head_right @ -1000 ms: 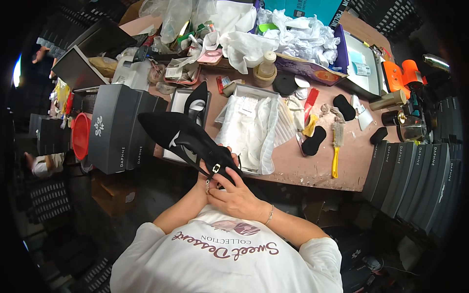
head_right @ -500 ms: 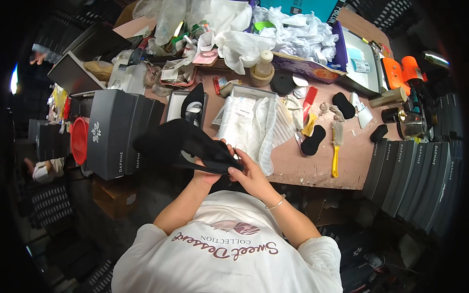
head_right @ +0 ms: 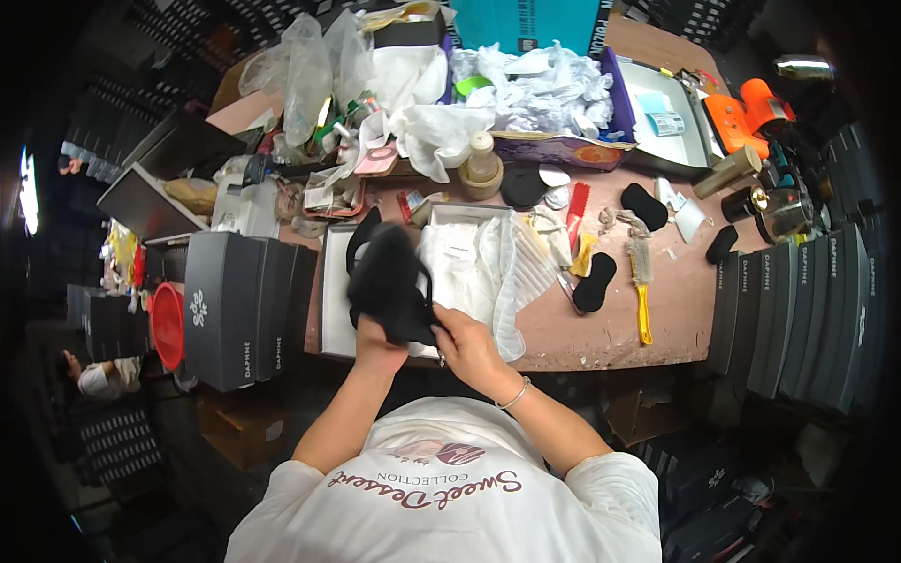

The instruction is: Inspect, brush clean, and pack a pair of high-heeled shoes into protective bags and a shoebox.

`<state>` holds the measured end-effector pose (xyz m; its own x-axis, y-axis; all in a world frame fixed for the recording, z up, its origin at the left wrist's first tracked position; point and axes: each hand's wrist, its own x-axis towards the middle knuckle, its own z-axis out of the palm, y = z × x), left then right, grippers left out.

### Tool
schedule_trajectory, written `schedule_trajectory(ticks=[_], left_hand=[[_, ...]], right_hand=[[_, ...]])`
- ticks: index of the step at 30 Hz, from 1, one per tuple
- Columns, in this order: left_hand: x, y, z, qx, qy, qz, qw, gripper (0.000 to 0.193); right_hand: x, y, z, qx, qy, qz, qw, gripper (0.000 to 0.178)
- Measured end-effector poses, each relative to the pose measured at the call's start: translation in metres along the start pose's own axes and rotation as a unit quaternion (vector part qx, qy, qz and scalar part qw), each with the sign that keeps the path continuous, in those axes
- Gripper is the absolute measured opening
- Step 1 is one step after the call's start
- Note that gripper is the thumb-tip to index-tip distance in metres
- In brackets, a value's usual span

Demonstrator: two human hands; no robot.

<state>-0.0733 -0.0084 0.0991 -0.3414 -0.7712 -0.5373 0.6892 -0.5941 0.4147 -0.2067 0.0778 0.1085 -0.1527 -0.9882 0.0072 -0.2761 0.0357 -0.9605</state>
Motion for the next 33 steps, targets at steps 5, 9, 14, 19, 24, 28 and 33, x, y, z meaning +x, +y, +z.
schedule_trajectory(ticks=[5,9,14,19,24,28,33], left_hand=[[-0.011,0.011,0.017,-0.007,-0.082,-0.186,0.979,0.070],[-0.001,0.020,-0.018,0.072,-0.211,-0.194,0.955,0.083],[0.009,0.015,-0.043,0.016,-0.173,-0.251,0.952,0.061],[-0.004,-0.004,-0.039,-0.113,-0.046,-0.287,0.950,0.051],[-0.001,-0.008,-0.044,-0.113,-0.142,-0.296,0.938,0.063],[-0.011,0.000,-0.037,-0.094,-0.068,-0.261,0.958,0.056],[-0.003,-0.005,-0.049,-0.116,0.030,-0.189,0.975,0.043]], right_hand=[[0.011,0.002,-0.003,0.051,0.059,-0.113,0.991,0.041],[0.012,0.000,-0.011,0.026,0.010,-0.082,0.996,0.038],[0.012,0.023,-0.022,-0.075,0.021,-0.118,0.990,0.038],[-0.026,0.155,-0.113,-0.235,0.265,0.063,0.933,0.048],[-0.044,0.227,-0.152,-0.346,0.278,0.190,0.876,0.054],[-0.044,0.250,-0.161,-0.315,0.316,0.214,0.869,0.046],[-0.046,0.171,-0.152,0.038,0.418,0.179,0.890,0.048]])
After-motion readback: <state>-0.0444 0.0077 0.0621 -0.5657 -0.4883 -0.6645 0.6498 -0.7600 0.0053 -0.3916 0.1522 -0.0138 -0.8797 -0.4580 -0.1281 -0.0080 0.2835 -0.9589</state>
